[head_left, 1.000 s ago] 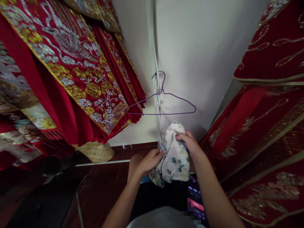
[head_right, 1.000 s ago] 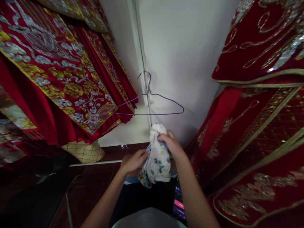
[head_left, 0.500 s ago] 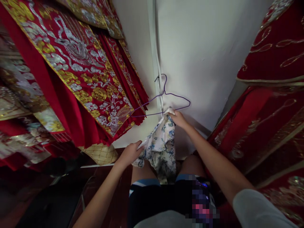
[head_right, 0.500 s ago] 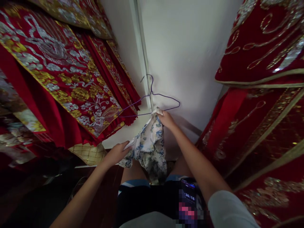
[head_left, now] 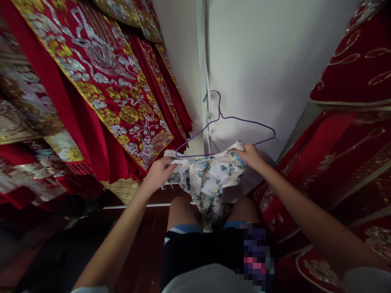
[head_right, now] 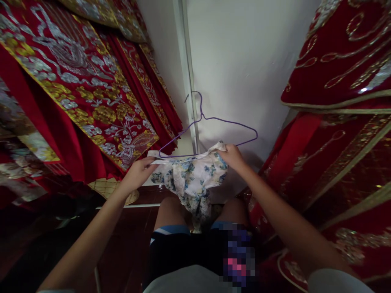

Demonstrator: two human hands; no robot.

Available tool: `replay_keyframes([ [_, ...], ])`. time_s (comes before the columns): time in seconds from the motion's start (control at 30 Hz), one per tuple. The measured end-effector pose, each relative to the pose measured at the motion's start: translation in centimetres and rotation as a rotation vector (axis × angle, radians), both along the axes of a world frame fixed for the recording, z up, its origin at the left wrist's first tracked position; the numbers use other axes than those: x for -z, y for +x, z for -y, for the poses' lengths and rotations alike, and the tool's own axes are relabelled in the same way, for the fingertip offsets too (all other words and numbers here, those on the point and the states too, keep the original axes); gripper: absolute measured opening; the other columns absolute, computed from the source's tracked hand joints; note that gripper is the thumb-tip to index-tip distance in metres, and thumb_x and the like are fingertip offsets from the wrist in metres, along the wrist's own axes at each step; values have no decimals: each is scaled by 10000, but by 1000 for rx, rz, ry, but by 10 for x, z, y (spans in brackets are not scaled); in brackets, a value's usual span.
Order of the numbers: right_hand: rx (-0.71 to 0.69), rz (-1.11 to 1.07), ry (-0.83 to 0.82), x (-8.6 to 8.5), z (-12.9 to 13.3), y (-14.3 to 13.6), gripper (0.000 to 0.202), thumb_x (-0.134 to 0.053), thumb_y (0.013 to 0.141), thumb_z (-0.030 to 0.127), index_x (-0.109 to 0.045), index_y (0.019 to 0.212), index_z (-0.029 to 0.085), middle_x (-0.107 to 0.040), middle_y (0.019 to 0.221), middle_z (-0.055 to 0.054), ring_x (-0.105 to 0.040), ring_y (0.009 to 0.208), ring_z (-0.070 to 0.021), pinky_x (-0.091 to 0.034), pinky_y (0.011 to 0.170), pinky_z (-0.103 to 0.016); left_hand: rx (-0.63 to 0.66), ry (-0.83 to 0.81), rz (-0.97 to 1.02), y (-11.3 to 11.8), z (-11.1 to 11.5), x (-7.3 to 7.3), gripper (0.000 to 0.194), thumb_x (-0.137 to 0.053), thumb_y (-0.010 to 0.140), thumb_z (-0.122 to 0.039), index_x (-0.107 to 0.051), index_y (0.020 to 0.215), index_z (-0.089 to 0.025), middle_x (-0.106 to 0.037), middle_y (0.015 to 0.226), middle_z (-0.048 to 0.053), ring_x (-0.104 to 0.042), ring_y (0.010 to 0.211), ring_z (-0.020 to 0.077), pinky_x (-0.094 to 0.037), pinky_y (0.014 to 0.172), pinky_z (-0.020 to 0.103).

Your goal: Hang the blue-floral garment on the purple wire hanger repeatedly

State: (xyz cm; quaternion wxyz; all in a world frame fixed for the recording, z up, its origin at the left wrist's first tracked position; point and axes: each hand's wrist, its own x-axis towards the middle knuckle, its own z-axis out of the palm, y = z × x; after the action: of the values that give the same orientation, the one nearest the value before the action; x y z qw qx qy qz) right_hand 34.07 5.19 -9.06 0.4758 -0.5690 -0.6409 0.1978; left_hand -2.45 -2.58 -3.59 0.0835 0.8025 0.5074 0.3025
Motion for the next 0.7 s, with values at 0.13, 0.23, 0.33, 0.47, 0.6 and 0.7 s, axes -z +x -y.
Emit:
replay_keyframes([
  [0.13, -3, -29, -24, -4, 13, -4, 303, -605, 669, 467, -551, 565, 187, -465, 527, 29, -436, 536, -136, -298, 508, -255, -62, 110, 114, 24, -17, -28, 299, -510, 870, -395, -549, 671, -176, -488, 631, -11, -470, 628, 147, -371, 614, 271],
  [0.23, -27, -45, -25, -4, 23, -18, 242, -550, 684, 408, -539, 577, 192, -499, 543, 17, -464, 550, -147, -301, 513, -255, 28, 195, 65, 51, -29, -45, 248, -555, 846, -354, -533, 674, -177, -516, 660, -9, -489, 649, 146, -386, 647, 275],
  [0.33, -71, -24, 9, -4, 33, -27, 181, -475, 720, 329, -550, 620, 198, -555, 593, -4, -521, 593, -173, -346, 544, -265, 139, 232, 47, 73, -43, -50, 127, -586, 799, -228, -608, 910, -171, -659, 870, 31, -606, 807, 178, -448, 779, 289],
  [0.47, 6, 11, 178, -9, 45, -14, 327, -467, 705, 204, -641, 983, 208, -661, 819, -34, -609, 761, -221, -448, 685, -301, 71, 259, 120, 78, -60, -40, 367, -566, 790, -171, -603, 1155, -182, -710, 1002, 59, -656, 884, 201, -477, 806, 299],
  [0.6, 278, -80, 296, -20, 43, 21, 661, -586, 732, 241, -474, 1380, 168, -670, 870, -57, -593, 695, -228, -477, 695, -351, -41, 299, 139, 68, -63, -31, 204, -517, 886, -263, -697, 957, -199, -735, 882, 35, -668, 817, 193, -468, 768, 279],
  [0.7, 295, -74, 305, -31, 28, 48, 612, -682, 720, 268, -558, 1309, 158, -670, 823, -48, -587, 679, -221, -464, 688, -354, -71, 344, 98, 67, -58, -32, 277, -486, 936, -351, -707, 882, -194, -709, 775, 29, -640, 720, 182, -442, 710, 273],
])
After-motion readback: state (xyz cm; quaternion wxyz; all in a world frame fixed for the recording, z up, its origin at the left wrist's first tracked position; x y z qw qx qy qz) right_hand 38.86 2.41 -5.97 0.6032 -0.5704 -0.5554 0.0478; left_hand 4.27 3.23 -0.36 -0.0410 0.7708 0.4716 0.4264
